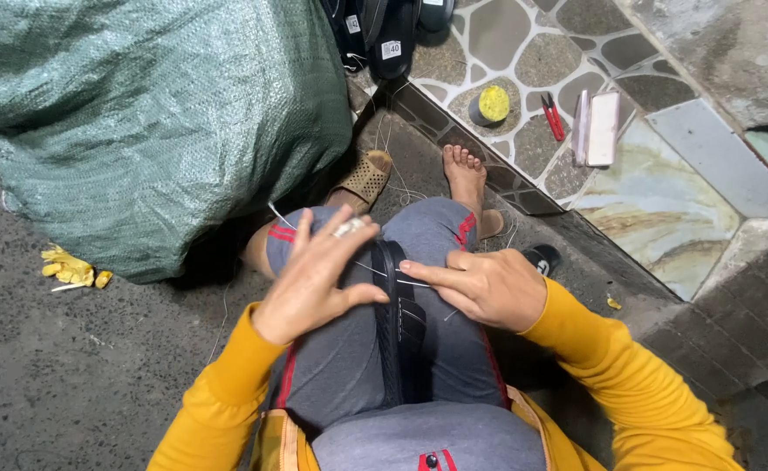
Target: The person sits on the floor and sews a black slipper using a needle and white thread. They repeatedly push the needle through the slipper sole and pull the thread to secure the stitches. The slipper is held between the legs during the process.
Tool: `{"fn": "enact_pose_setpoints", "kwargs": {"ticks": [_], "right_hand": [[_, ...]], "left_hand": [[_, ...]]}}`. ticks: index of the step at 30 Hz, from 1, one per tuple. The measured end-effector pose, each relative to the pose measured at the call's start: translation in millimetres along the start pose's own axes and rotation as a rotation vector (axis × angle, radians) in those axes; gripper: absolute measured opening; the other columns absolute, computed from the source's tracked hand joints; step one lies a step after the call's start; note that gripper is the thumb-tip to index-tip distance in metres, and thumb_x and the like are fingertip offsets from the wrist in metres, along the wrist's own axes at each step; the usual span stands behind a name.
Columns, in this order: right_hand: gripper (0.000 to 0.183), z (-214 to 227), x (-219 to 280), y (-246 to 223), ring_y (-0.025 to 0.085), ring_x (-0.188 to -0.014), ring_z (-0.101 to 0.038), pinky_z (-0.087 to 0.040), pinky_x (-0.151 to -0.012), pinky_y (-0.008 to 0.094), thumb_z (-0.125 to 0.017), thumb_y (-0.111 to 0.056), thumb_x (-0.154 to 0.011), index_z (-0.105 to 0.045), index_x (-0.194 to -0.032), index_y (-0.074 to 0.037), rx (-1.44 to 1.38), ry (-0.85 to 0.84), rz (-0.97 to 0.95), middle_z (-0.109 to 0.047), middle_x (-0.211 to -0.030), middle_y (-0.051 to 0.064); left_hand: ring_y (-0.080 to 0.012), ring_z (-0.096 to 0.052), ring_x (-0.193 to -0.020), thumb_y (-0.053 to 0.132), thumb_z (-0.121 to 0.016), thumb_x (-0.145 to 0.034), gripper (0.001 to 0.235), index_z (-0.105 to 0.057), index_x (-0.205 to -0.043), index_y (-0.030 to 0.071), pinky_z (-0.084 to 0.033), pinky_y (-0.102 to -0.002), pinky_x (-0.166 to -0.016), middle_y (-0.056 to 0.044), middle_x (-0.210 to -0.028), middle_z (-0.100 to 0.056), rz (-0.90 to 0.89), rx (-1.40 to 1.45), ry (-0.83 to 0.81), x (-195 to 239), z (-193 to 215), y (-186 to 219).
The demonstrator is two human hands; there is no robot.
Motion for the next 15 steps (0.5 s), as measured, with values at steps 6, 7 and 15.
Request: {"fn": "enact_pose_setpoints", "kwargs": {"ticks": [6, 7, 15], "right_hand": [[0.038, 5, -8, 5, 0.023, -0.052, -0.063, -0.052, -0.047, 0.034, -0.044, -0.034, -0.093, -0.059, -0.127, -0.042, 0.015, -0.036, 0.032, -0.056, -0.066, 0.001], [0.036, 2, -10, 5, 0.024, -0.052, -0.062, -0.051, -0.047, 0.034, -0.045, -0.035, -0.093, -0.061, -0.124, -0.041, -0.003, -0.019, 0.02, -0.055, -0.067, 0.001], [0.025, -21, -13, 0, 0.019, -0.053, -0.062, -0.051, -0.047, 0.029, -0.056, -0.036, -0.092, -0.069, -0.113, -0.036, -0.07, 0.137, -0.028, -0.058, -0.071, -0.003]], "left_hand": [[-0.0341, -0.046, -0.131, 0.054, -0.084, -0.052, 0.081, -0.062, -0.117, 0.012, -0.002, -0.068, -0.109, -0.012, -0.111, -0.069, 0.102, 0.068, -0.047, -3, -29, -17], [-0.0304, -0.049, -0.128, 0.056, -0.084, -0.05, 0.079, -0.064, -0.113, 0.014, -0.002, -0.067, -0.11, -0.011, -0.107, -0.07, 0.121, 0.053, -0.019, -3, -32, -20], [-0.0314, -0.054, -0.121, 0.053, -0.084, -0.052, 0.08, -0.06, -0.116, 0.01, -0.007, -0.067, -0.111, -0.015, -0.103, -0.07, 0.146, 0.037, 0.081, 6, -20, 0]]}}
Point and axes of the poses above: each hand's wrist, its own x-axis away from the middle knuckle, its own z-axis out of the back of the hand, y = z × x, the point moved 1 cm from there along -x, towards the middle knuckle
